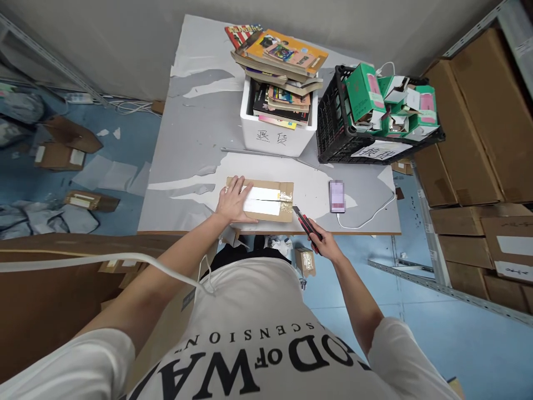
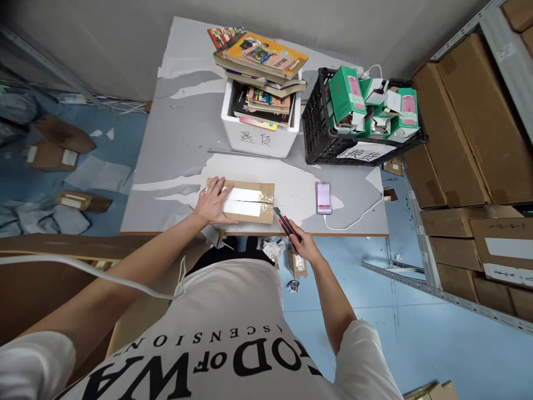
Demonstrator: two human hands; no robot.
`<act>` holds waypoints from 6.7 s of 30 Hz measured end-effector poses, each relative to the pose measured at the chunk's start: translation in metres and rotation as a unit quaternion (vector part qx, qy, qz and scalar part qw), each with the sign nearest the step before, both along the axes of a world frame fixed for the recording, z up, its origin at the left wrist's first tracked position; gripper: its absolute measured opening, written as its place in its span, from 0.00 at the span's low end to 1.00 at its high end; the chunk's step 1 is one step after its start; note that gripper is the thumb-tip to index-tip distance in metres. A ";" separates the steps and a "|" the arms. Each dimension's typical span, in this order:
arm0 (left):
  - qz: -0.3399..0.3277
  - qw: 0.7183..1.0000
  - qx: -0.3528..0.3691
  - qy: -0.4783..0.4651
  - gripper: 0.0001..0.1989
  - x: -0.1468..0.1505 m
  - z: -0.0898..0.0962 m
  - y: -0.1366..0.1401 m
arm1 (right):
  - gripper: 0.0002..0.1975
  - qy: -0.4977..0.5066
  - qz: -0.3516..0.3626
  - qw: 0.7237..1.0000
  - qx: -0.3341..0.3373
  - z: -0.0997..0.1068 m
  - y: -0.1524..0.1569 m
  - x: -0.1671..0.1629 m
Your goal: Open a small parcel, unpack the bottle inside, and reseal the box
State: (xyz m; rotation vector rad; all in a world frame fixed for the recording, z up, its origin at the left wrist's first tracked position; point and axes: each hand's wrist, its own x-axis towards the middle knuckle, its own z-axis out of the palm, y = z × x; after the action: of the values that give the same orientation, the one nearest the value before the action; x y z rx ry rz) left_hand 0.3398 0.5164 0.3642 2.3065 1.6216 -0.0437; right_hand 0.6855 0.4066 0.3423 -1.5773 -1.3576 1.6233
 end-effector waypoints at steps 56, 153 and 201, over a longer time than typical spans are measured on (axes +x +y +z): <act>0.274 0.895 -0.155 -0.316 0.33 -0.047 -0.027 0.012 | 0.19 0.055 -0.268 0.954 0.125 -0.002 0.098 -0.111; -0.117 0.971 0.143 -0.154 0.17 -0.026 -0.043 -0.017 | 0.27 -0.444 -0.128 0.875 0.147 -0.089 0.046 -0.053; -0.252 0.966 -0.042 -0.027 0.45 -0.105 -0.005 0.064 | 0.16 -0.462 0.228 0.774 0.367 0.008 0.017 -0.157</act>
State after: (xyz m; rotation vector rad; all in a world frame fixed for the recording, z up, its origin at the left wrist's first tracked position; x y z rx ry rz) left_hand 0.2345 0.5802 0.3591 2.5623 0.9510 -0.1602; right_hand 0.5286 0.4232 0.3503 -1.5900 -2.6111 0.2059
